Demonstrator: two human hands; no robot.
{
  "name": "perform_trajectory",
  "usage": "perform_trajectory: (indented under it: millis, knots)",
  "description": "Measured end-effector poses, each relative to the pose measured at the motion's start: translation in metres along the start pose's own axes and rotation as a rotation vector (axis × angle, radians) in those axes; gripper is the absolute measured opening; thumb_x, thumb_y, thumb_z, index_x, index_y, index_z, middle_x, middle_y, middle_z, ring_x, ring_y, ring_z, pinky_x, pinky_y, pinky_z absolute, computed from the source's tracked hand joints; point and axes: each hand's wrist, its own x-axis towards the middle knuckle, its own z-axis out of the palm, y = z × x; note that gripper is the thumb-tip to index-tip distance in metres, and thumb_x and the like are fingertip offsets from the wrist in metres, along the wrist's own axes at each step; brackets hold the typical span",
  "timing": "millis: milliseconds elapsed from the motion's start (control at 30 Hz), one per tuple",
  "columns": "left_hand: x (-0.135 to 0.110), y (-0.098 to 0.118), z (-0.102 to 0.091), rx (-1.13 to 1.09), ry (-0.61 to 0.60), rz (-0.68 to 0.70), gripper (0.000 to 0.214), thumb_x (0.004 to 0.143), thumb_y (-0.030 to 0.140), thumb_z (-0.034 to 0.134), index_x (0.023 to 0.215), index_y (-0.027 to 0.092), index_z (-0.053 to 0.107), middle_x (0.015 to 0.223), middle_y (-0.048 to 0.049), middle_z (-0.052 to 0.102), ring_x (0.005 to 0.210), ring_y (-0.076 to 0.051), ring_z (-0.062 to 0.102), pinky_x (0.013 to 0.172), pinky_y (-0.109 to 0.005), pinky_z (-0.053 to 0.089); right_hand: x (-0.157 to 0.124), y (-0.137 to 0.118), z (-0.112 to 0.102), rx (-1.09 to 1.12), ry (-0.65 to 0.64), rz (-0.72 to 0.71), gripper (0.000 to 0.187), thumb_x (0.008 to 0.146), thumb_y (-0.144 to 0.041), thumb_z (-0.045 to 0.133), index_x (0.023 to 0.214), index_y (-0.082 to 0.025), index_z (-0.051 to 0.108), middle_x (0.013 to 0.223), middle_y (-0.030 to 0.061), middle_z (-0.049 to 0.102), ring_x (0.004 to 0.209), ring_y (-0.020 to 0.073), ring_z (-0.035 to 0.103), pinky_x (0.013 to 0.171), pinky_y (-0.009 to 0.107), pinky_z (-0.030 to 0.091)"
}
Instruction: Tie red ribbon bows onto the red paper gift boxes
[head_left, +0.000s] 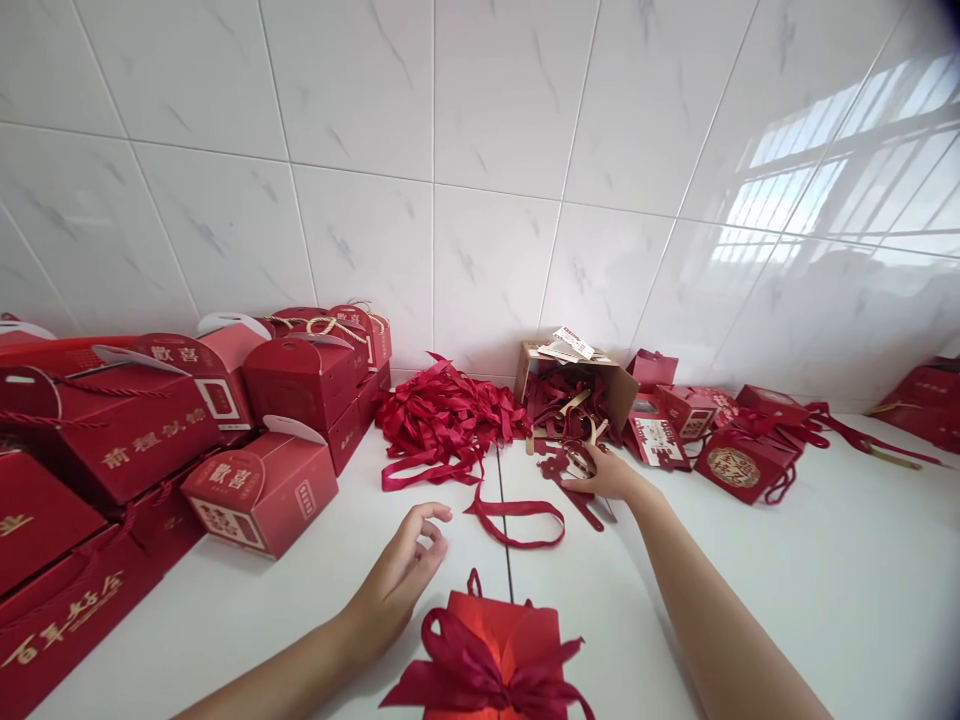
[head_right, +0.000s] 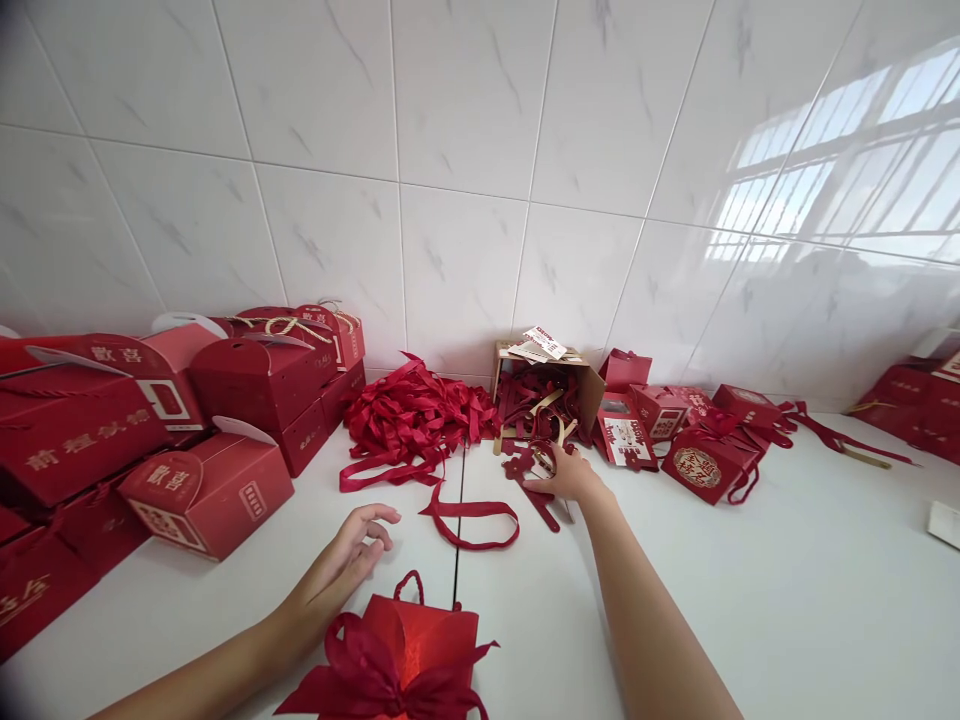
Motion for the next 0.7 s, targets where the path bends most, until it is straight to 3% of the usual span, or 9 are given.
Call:
perform_trajectory:
  millis: [100,233,367,533,700]
  knots:
    - [0.001,0.000,0.000,0.008,-0.001,-0.013,0.040,0.088,0.056,0.038,0.112,0.025,0.046,0.095,-0.0050,0.052,0.082,-0.021,0.051,0.081,-0.037,0.040,0.002,0.003,-0.007,-0.031,0.013,-0.018,0.060,0.074,-0.042,0.069,0.125,-0.015,0.054,0.118,0.0151,0.062,0.108,0.0292,0.058,0.084,0.035,0.045]
    - [0.001,0.001,0.001,0.018,0.011,-0.028,0.041,0.087,0.056,0.037,0.112,0.025,0.046,0.093,-0.0052,0.053,0.083,-0.022,0.051,0.080,-0.037,0.041,0.007,0.003,-0.011,-0.077,0.063,0.036,0.026,0.084,-0.029,0.062,0.105,-0.014,0.062,0.106,0.0120,0.064,0.099,0.0239,0.061,0.082,0.037,0.048]
    - [0.001,0.003,0.002,0.021,0.027,-0.031,0.041,0.087,0.056,0.038,0.113,0.026,0.047,0.091,-0.0041,0.054,0.078,-0.021,0.052,0.079,-0.037,0.041,0.009,0.007,-0.020,-0.043,0.063,0.046,0.015,0.088,-0.025,0.059,0.099,-0.015,0.063,0.101,0.0065,0.064,0.090,0.0171,0.061,0.079,0.034,0.051]
    - [0.003,0.001,0.002,0.010,-0.002,-0.068,0.041,0.087,0.058,0.036,0.112,0.026,0.045,0.093,-0.0049,0.053,0.082,-0.023,0.051,0.082,-0.040,0.039,-0.004,0.013,-0.047,0.076,-0.005,0.019,0.011,0.076,-0.011,0.058,0.079,-0.014,0.067,0.067,0.0086,0.065,0.053,0.0160,0.058,0.048,0.027,0.044]
    - [0.009,-0.008,0.002,-0.077,-0.021,-0.020,0.041,0.091,0.055,0.033,0.121,0.027,0.031,0.121,-0.0096,0.044,0.096,-0.023,0.049,0.083,-0.039,0.039,-0.012,-0.001,-0.074,0.192,-0.054,-0.158,0.017,0.069,-0.014,0.058,0.080,-0.016,0.071,0.062,0.0023,0.064,0.048,0.0117,0.051,0.042,0.022,0.036]
